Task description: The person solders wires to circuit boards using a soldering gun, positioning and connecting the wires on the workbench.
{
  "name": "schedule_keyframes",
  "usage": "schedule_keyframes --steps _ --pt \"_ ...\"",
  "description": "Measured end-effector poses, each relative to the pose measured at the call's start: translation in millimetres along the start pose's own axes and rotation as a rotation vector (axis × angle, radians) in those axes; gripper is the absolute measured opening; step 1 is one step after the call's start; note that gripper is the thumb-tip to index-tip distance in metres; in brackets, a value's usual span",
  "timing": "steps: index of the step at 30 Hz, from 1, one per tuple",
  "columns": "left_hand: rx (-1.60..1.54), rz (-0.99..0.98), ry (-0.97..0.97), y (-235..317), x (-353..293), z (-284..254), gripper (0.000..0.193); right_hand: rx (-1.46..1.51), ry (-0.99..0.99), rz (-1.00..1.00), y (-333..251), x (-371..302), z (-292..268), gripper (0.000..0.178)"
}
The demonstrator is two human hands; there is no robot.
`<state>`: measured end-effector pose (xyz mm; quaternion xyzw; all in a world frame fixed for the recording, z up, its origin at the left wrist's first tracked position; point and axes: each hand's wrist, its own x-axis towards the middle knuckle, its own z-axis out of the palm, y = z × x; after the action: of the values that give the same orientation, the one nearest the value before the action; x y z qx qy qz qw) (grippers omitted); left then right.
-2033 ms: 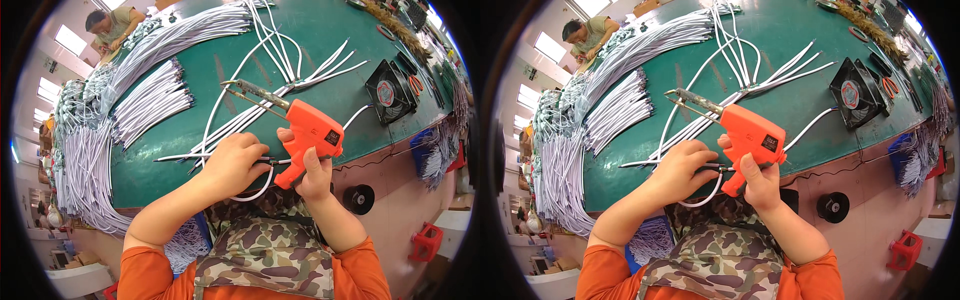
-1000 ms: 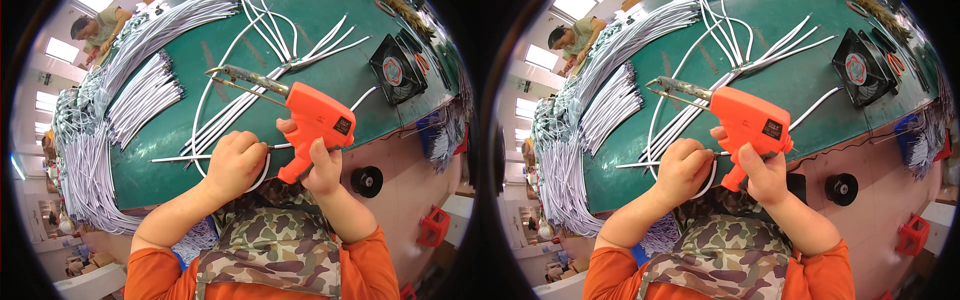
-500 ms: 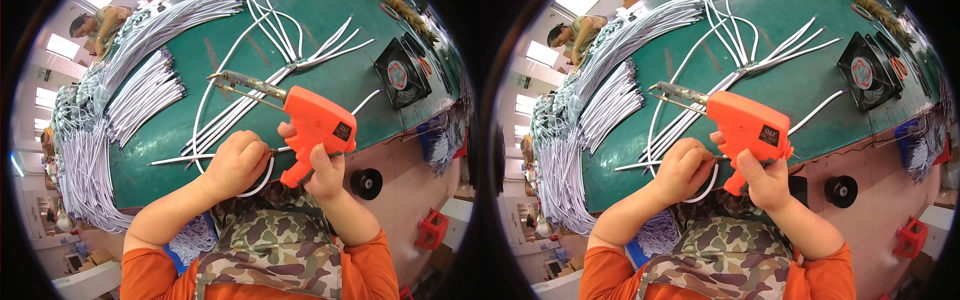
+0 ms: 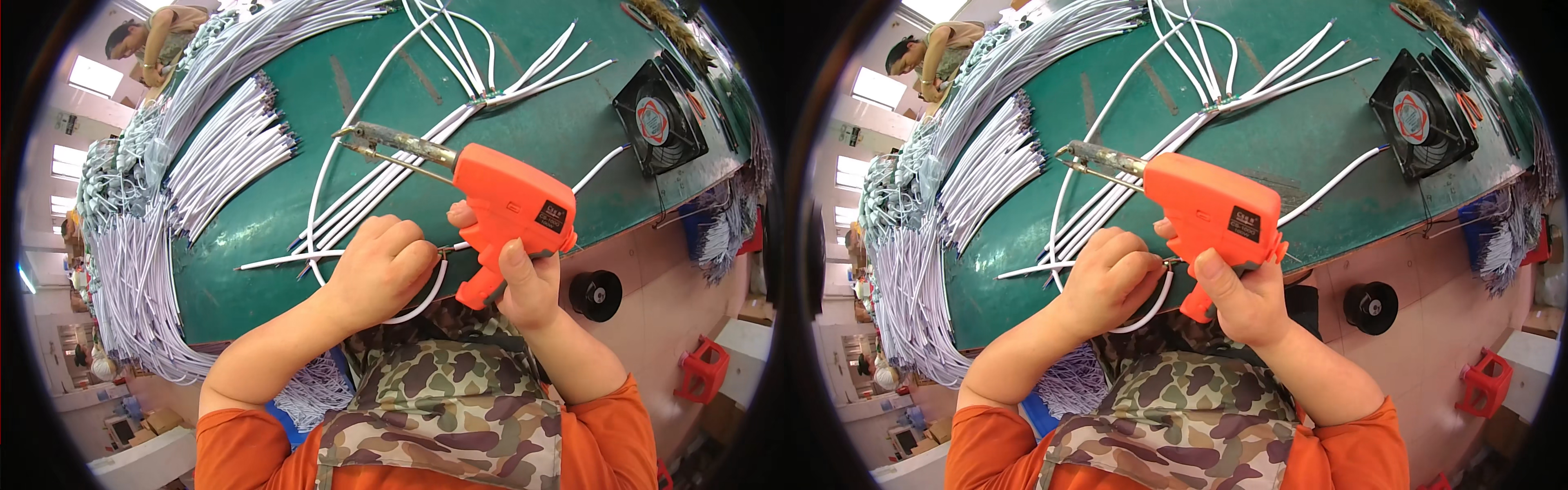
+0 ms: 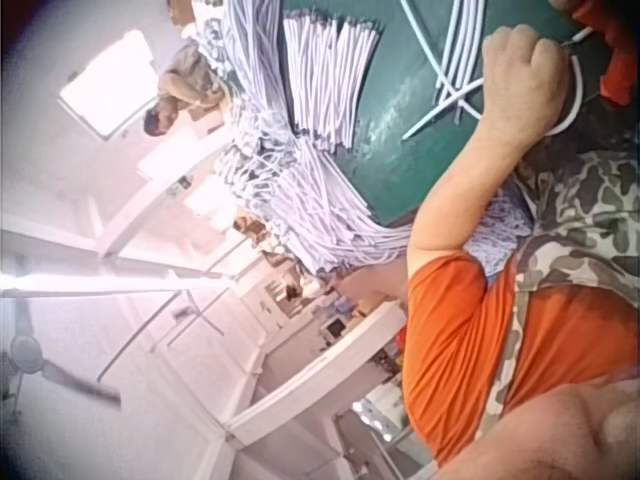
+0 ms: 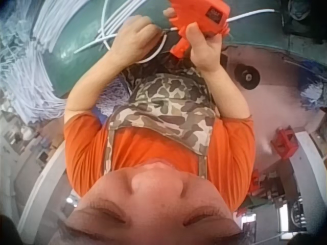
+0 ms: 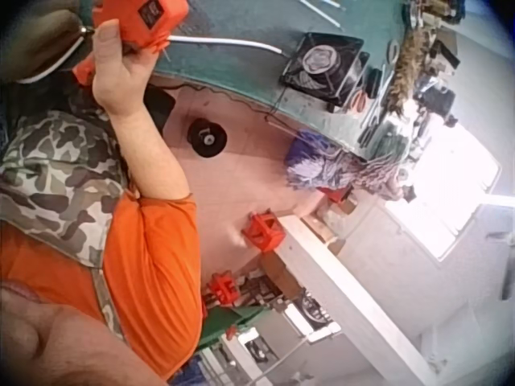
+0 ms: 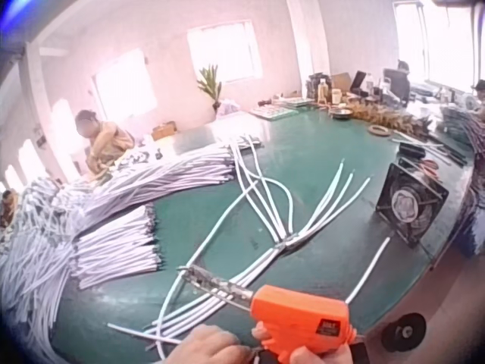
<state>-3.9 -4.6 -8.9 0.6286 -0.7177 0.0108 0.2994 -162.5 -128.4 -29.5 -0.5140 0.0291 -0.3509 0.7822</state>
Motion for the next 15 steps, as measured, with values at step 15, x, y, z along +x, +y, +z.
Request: schedule_keyframes --steps 15 --pt "-0.188 -0.217 -0.108 3.2 10.9 -8.2 0.021 -0.083 0.033 0.054 -1.3 -0.6 3.2 0.056"
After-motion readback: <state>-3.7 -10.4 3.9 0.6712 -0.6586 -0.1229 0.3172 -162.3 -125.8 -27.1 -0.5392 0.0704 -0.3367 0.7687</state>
